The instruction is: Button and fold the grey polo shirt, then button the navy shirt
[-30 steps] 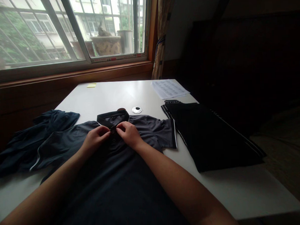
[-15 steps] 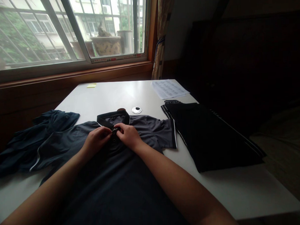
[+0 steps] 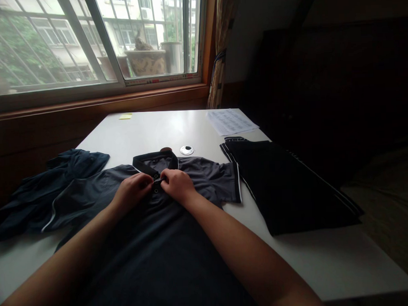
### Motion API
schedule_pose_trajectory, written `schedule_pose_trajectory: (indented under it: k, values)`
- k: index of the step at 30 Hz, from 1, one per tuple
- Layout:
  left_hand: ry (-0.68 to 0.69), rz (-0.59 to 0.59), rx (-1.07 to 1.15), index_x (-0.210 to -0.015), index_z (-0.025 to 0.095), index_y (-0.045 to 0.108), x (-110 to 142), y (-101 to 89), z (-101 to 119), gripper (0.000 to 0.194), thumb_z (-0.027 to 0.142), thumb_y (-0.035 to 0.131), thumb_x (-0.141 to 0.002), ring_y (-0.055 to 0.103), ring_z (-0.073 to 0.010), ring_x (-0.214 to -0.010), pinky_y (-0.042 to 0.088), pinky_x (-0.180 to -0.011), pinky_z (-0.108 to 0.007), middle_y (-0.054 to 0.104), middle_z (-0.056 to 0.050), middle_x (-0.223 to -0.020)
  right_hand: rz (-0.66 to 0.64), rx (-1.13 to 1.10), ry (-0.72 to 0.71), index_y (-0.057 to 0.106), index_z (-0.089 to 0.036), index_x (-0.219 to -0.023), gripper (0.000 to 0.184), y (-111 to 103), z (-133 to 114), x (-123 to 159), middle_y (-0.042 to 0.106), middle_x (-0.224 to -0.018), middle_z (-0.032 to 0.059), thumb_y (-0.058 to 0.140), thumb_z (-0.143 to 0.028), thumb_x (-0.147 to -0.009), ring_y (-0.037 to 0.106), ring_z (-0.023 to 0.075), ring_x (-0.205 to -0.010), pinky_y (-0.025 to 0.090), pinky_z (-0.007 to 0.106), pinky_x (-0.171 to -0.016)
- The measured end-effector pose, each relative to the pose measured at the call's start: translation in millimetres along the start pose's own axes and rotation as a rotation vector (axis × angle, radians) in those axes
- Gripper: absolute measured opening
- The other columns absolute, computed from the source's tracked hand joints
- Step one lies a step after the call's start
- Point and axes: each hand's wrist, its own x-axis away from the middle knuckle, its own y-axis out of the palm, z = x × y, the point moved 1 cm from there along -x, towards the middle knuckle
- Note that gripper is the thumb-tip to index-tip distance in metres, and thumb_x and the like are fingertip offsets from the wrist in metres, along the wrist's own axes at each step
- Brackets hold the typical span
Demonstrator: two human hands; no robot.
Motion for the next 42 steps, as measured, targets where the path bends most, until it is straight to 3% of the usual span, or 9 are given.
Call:
schedule_pose_trajectory:
  k: [12,19,24,29,42]
  values:
    - [-0.021,-0.019,0.024,-0.092,0.022,0.066,0.7,-0.5,-1.5,0.01,0.03,0.06,-0.091,0.064,-0.018,-0.079,0.048,-0.071,-0.028,0.07,-0.002,-0.089,-0.016,0.023,0.019,0.068,-0.024,-0.1,0.016,-1.9,0.9,-0.7,0.074,-0.089,0.0008,0.061,-0.022,-0.086,0.066,0.0174,-0.081,0.044,0.026,-0.074]
    - [-0.055,-0.008,0.02,-0.091,0.023,0.065,0.5,2.7,1.4,0.023,0.045,0.06,-0.092,0.061,-0.0173,-0.071,0.047,-0.064,-0.028,0.068,-0.002,-0.085,0.001,-0.036,-0.008,0.071,-0.025,-0.102,0.016,0.7,3.9,-1.1,0.074,-0.089,0.001,0.063,-0.026,-0.089,0.067,0.0174,-0.082,0.046,0.026,-0.076]
    - [-0.116,0.018,-0.043,-0.085,0.024,0.063,-0.4,5.3,4.8,0.015,0.038,0.063,-0.089,0.062,-0.0186,-0.072,0.045,-0.064,-0.028,0.067,-0.002,-0.084,0.003,-0.057,-0.03,0.073,-0.024,-0.104,0.018,2.2,4.2,-1.3,0.075,-0.097,0.0028,0.062,-0.023,-0.089,0.068,0.0178,-0.089,0.048,0.027,-0.084]
    - [-0.167,0.005,-0.039,-0.086,0.024,0.063,-2.4,4.6,5.6,0.01,0.033,0.061,-0.089,0.063,-0.0195,-0.074,0.045,-0.065,-0.029,0.068,-0.002,-0.085,0.011,-0.033,-0.037,0.073,-0.024,-0.101,0.016,3.1,4.6,-1.0,0.075,-0.094,0.003,0.062,-0.023,-0.089,0.068,0.0184,-0.087,0.048,0.027,-0.082]
    - [-0.145,0.017,-0.001,-0.086,0.024,0.063,-1.4,1.2,-0.5,0.01,0.032,0.06,-0.089,0.063,-0.02,-0.077,0.048,-0.07,-0.03,0.068,-0.002,-0.085,-0.002,0.0,-0.011,0.072,-0.024,-0.098,0.015,1.8,3.1,-0.8,0.075,-0.089,0.0019,0.063,-0.023,-0.087,0.067,0.0173,-0.081,0.046,0.026,-0.075]
